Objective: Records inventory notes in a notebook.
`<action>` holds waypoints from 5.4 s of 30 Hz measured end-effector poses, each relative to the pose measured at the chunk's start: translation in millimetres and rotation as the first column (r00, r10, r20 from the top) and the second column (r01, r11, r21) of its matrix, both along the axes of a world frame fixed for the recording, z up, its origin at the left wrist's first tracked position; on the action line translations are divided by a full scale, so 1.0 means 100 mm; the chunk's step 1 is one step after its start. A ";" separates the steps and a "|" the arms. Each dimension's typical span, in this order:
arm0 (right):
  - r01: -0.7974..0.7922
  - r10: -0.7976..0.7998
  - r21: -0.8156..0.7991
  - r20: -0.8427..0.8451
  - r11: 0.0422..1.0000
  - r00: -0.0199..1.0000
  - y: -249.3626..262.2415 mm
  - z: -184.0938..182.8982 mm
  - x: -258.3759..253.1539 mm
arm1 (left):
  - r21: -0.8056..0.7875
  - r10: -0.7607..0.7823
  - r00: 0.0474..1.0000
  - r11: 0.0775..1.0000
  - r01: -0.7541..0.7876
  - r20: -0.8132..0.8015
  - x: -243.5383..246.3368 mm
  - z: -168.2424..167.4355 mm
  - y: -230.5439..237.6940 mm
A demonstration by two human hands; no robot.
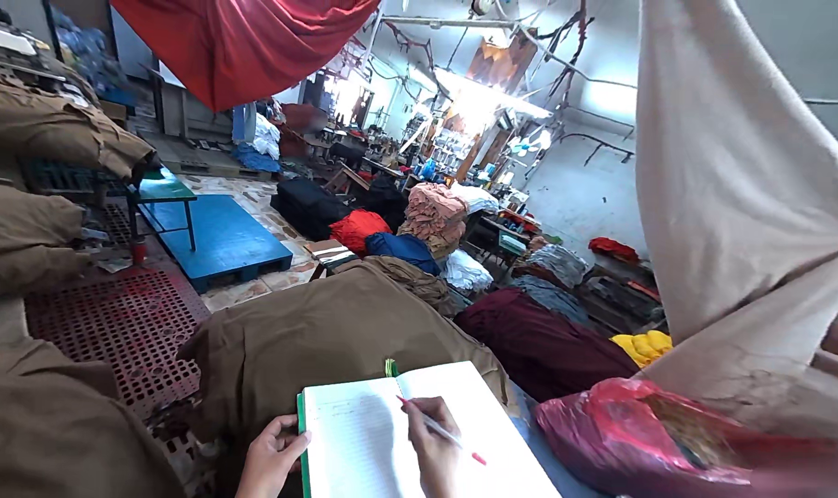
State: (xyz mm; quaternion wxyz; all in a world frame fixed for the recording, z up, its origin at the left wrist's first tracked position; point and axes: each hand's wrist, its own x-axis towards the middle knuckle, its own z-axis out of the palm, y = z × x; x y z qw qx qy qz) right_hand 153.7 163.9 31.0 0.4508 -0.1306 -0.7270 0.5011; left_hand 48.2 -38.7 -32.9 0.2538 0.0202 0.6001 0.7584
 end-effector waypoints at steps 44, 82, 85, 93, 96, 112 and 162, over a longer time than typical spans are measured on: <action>0.052 -0.109 0.170 0.343 0.984 0.933 -0.15 -0.40 -0.17 | 0.002 -0.001 1.000 1.000 0.001 0.000 0.01 0.00 -0.01; 0.108 -0.124 0.071 0.278 0.992 0.953 -0.17 -0.30 -0.14 | 0.006 -0.017 1.000 1.000 0.017 0.005 0.00 0.00 -0.01; 0.053 -0.040 -0.149 0.090 0.987 0.995 -0.04 -0.17 0.00 | 0.015 -0.018 1.000 1.000 0.018 0.000 0.00 0.01 -0.01; 0.057 -0.088 -0.306 -0.089 0.950 0.992 0.56 0.24 0.53 | 0.018 0.001 1.000 1.000 -0.001 -0.011 0.01 0.00 0.00; 0.077 -0.110 -0.378 -0.069 0.923 0.991 0.71 0.09 0.58 | 0.005 -0.003 1.000 1.000 0.003 -0.014 0.00 0.00 -0.01; -0.262 -0.113 0.648 0.477 0.715 0.871 0.43 -0.33 0.64 | -0.008 -0.011 1.000 1.000 0.011 -0.015 0.01 0.02 -0.01; -0.296 0.307 -0.091 0.148 0.951 0.940 -0.76 -0.41 -0.11 | 0.042 -0.174 0.985 0.984 0.175 -0.015 -0.02 0.01 -0.16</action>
